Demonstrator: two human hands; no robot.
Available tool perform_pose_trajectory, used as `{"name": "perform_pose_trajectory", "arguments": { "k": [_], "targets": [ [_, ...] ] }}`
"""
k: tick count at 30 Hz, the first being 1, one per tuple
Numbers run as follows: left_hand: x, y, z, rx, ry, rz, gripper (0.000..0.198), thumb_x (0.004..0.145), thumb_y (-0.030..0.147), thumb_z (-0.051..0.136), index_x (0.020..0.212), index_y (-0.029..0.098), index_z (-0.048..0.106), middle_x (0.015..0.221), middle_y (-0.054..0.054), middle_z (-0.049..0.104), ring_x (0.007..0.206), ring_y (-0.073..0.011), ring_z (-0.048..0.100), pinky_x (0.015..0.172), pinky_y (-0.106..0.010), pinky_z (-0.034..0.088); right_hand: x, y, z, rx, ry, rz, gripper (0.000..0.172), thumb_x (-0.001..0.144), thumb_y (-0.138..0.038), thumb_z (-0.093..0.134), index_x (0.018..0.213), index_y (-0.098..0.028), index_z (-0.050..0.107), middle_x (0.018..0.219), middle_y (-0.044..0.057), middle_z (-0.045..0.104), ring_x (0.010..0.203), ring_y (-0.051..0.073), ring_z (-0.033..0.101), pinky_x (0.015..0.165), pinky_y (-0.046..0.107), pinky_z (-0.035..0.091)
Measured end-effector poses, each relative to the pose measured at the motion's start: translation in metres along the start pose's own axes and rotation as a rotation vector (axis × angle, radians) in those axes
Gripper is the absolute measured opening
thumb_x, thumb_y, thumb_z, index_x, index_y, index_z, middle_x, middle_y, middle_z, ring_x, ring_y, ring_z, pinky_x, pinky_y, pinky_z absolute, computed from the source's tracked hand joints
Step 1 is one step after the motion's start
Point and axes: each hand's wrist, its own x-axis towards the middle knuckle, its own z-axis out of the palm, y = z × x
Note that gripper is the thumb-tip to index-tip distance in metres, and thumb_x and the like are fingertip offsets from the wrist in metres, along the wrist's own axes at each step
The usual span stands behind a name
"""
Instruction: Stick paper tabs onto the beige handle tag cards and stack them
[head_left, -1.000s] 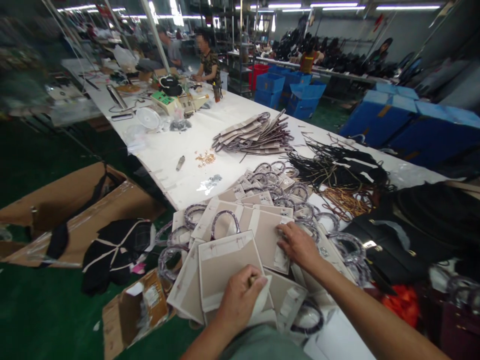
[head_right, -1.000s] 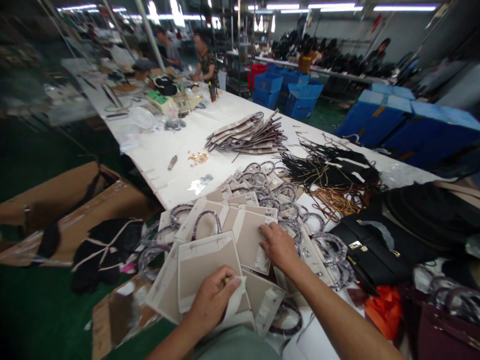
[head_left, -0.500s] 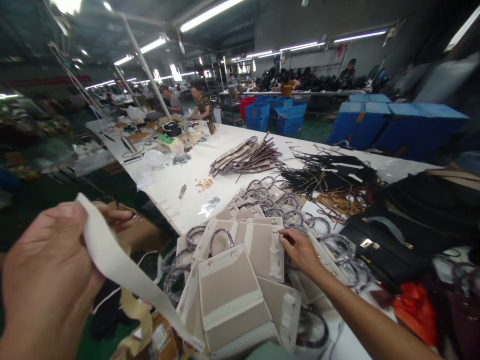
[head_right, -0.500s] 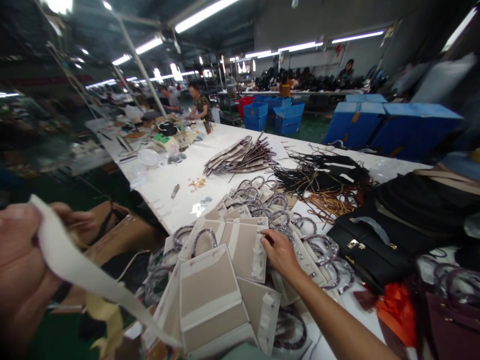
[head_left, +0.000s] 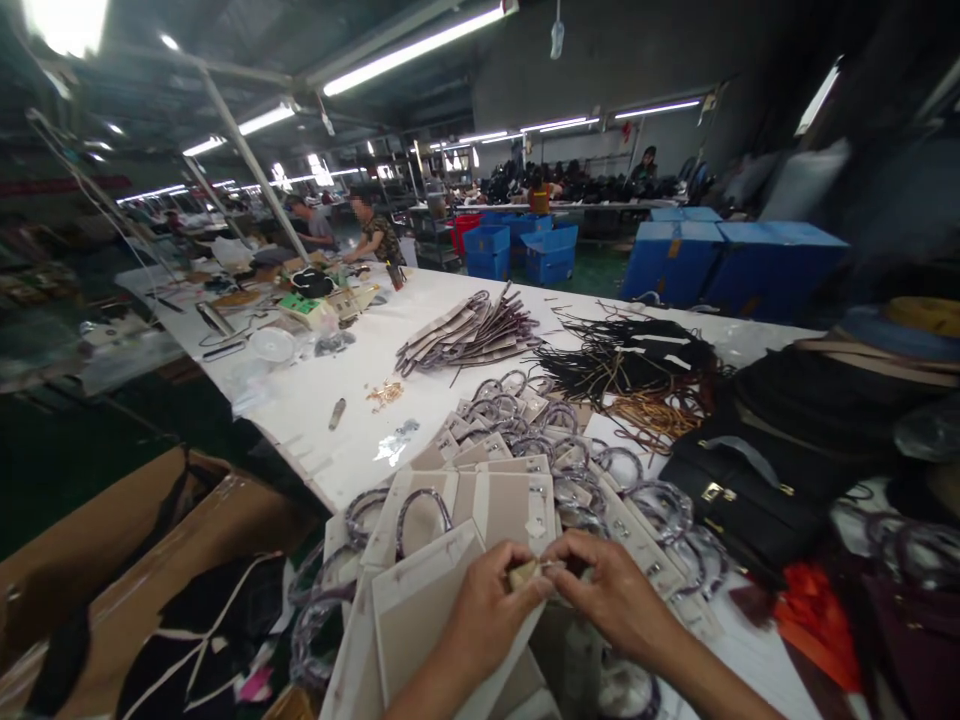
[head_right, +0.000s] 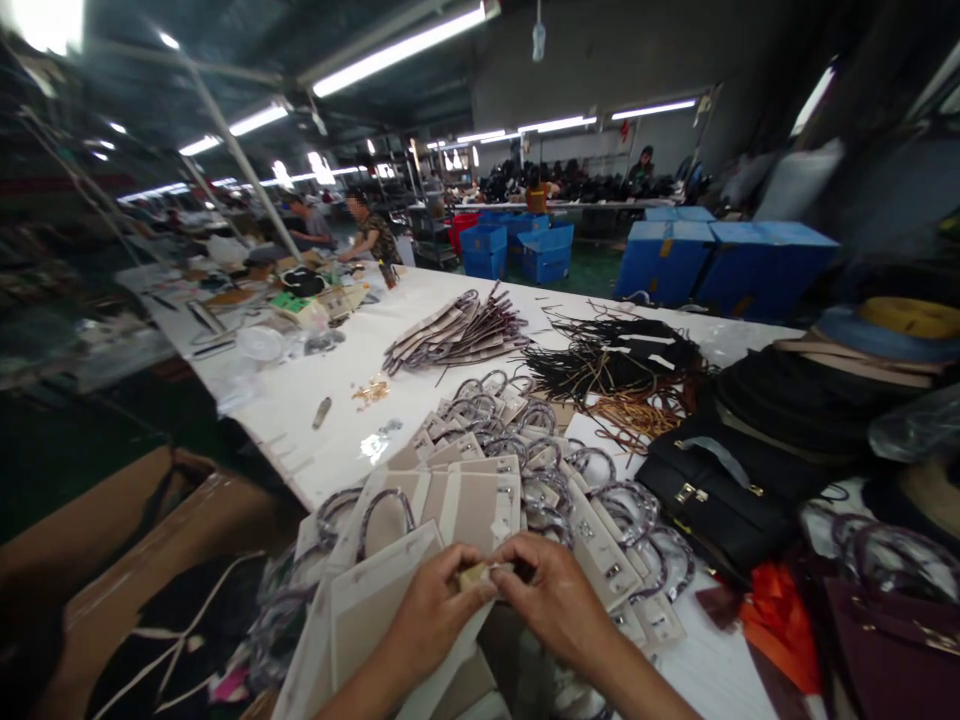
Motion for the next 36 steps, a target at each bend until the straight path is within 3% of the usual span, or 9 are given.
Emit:
{"name": "perform_pose_trajectory", "arguments": {
  "k": [2, 4, 10, 13, 17, 21, 29, 33, 36],
  "targets": [
    [0.002, 0.002, -0.004, -0.009, -0.036, 0.048, 0.030, 0.080, 0.025, 0.072, 0.110, 0.022, 0.072, 0.109, -0.002, 0.076, 0.100, -0.0213, 0.066, 0.092, -0.030, 0.048, 0.004, 0.006, -0.003, -0.043, 0.007, 0.012, 0.014, 0.088, -0.030, 0.062, 0.082, -0.023, 0.073, 0.081, 0.000, 0.070, 0.076, 0.017, 0.063, 0.070, 0.027, 0.046],
    [0.005, 0.002, -0.007, -0.011, -0.086, 0.051, 0.032, 0.081, 0.018, 0.067, 0.112, 0.024, 0.073, 0.113, -0.001, 0.077, 0.105, -0.0214, 0.068, 0.097, -0.030, 0.047, 0.007, 0.009, -0.005, -0.122, -0.004, -0.011, 0.017, 0.091, -0.032, 0.061, 0.084, -0.023, 0.073, 0.083, 0.001, 0.071, 0.078, 0.018, 0.064, 0.072, 0.028, 0.047],
    [0.014, -0.012, 0.000, 0.170, 0.013, 0.019, 0.008, 0.086, 0.022, 0.063, 0.085, 0.020, 0.071, 0.079, 0.001, 0.073, 0.073, -0.0167, 0.065, 0.067, -0.025, 0.045, 0.023, 0.016, -0.009, -0.477, 0.007, -0.165, 0.014, 0.093, -0.032, 0.061, 0.087, -0.025, 0.071, 0.087, 0.003, 0.072, 0.083, 0.020, 0.066, 0.078, 0.030, 0.048],
    [0.018, -0.021, 0.004, 0.229, 0.058, 0.092, 0.007, 0.086, 0.018, 0.062, 0.086, 0.021, 0.069, 0.084, -0.001, 0.073, 0.077, -0.0170, 0.066, 0.069, -0.026, 0.044, 0.034, 0.018, -0.011, -0.537, -0.054, -0.179, 0.015, 0.094, -0.031, 0.060, 0.084, -0.025, 0.070, 0.083, 0.002, 0.071, 0.080, 0.019, 0.065, 0.076, 0.030, 0.046],
    [0.025, -0.032, 0.007, 0.184, 0.080, 0.077, 0.012, 0.087, 0.018, 0.064, 0.097, 0.023, 0.069, 0.093, -0.001, 0.075, 0.087, -0.0184, 0.070, 0.075, -0.027, 0.047, 0.051, 0.021, -0.013, -0.599, -0.127, -0.189, 0.017, 0.095, -0.032, 0.059, 0.085, -0.025, 0.070, 0.081, 0.001, 0.070, 0.077, 0.018, 0.065, 0.074, 0.030, 0.044],
    [0.032, -0.043, 0.010, 0.367, 0.102, 0.197, 0.014, 0.093, 0.016, 0.055, 0.086, 0.022, 0.066, 0.085, -0.003, 0.072, 0.080, -0.0182, 0.068, 0.070, -0.029, 0.046, 0.067, 0.027, -0.008, -0.743, -0.161, -0.216, 0.018, 0.096, -0.032, 0.058, 0.085, -0.025, 0.070, 0.082, 0.002, 0.071, 0.080, 0.020, 0.065, 0.077, 0.033, 0.041],
    [0.035, -0.058, 0.006, 0.661, 0.024, 0.440, 0.022, 0.098, 0.011, 0.042, 0.087, 0.020, 0.059, 0.084, -0.006, 0.069, 0.079, -0.0212, 0.066, 0.064, -0.034, 0.044, 0.090, 0.046, 0.011, -0.747, -0.086, -0.143, 0.022, 0.097, -0.032, 0.053, 0.085, -0.024, 0.070, 0.082, 0.003, 0.071, 0.079, 0.020, 0.063, 0.079, 0.033, 0.041],
    [0.021, -0.058, 0.021, 0.575, -0.123, 0.567, 0.013, 0.094, 0.013, 0.051, 0.096, 0.022, 0.060, 0.086, -0.003, 0.070, 0.078, -0.0199, 0.066, 0.058, -0.034, 0.041, 0.117, 0.059, 0.000, -0.715, 0.080, -0.037, 0.024, 0.097, -0.036, 0.051, 0.088, -0.025, 0.070, 0.088, 0.003, 0.071, 0.085, 0.022, 0.063, 0.080, 0.032, 0.044],
    [0.015, -0.058, 0.029, 0.441, -0.070, 0.557, 0.013, 0.098, 0.017, 0.049, 0.100, 0.022, 0.061, 0.086, -0.003, 0.072, 0.078, -0.0187, 0.067, 0.062, -0.033, 0.043, 0.133, 0.068, -0.006, -0.709, -0.027, -0.022, 0.021, 0.096, -0.036, 0.054, 0.087, -0.026, 0.071, 0.091, 0.003, 0.071, 0.092, 0.021, 0.062, 0.084, 0.031, 0.044]
  ]
}}
